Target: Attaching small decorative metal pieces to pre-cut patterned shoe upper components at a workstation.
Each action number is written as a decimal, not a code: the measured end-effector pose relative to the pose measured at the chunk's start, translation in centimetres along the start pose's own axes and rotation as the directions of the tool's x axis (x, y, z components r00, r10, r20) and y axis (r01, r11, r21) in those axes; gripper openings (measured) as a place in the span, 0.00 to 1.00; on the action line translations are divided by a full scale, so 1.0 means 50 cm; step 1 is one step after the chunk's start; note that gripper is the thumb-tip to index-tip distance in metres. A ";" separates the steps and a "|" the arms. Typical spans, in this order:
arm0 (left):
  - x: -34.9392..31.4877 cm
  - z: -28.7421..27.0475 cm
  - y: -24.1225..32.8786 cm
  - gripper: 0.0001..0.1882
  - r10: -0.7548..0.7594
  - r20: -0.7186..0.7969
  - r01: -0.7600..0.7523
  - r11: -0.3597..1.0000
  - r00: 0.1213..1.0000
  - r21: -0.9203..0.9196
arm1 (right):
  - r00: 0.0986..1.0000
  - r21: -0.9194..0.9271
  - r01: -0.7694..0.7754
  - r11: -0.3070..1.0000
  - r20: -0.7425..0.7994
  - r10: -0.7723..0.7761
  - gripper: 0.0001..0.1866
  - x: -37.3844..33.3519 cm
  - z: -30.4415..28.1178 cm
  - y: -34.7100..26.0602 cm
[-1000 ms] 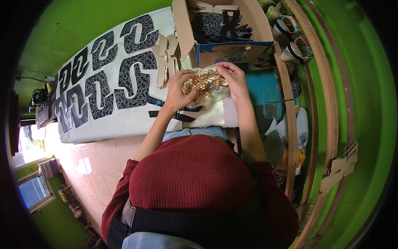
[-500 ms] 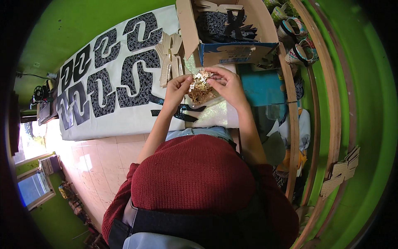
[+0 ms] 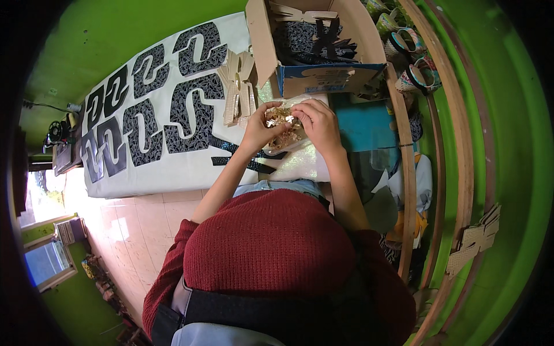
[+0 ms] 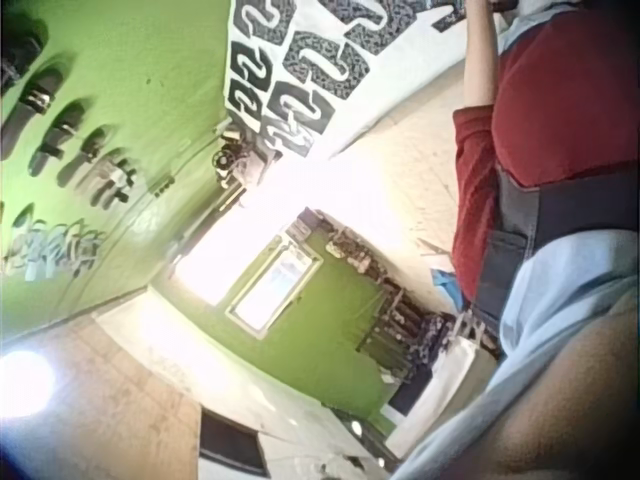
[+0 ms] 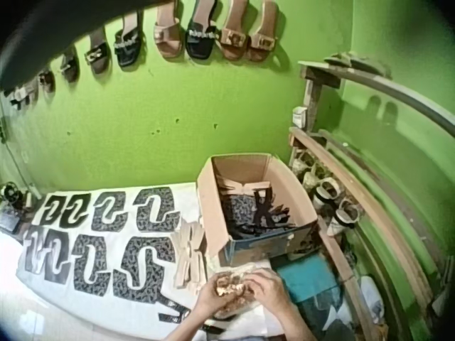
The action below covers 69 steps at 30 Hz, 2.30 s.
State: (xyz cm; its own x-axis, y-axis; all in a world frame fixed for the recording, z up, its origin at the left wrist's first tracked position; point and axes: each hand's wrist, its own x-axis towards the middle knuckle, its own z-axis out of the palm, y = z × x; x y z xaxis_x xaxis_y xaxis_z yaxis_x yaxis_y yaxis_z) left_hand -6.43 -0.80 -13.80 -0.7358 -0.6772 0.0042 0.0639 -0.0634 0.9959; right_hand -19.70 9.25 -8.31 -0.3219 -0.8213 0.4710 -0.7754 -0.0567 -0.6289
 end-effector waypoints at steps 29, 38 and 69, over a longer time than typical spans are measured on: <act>-0.040 -0.103 0.118 0.18 -0.083 0.301 0.006 0.969 0.950 0.248 | 0.840 0.715 -0.512 0.476 0.299 0.453 0.10 -0.077 0.044 -0.032; -0.187 -0.217 0.018 0.12 -0.297 0.100 0.285 0.951 0.950 0.118 | 0.683 0.599 -0.729 0.332 0.607 0.405 0.10 -0.150 0.183 -0.109; -0.307 -0.272 -0.051 0.21 0.012 -0.021 0.013 0.477 1.000 0.879 | 0.732 0.554 -0.674 0.488 0.417 0.538 0.07 -0.243 0.299 -0.119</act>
State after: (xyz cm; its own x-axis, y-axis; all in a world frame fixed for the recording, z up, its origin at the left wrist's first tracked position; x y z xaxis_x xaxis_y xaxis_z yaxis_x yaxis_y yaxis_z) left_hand 13.85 -0.22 -17.61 -0.7204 -0.6935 0.0142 -0.5715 0.6050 0.5543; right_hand -3.05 11.08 -19.52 -0.4261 -0.8690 -0.2516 0.1394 0.2117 -0.9673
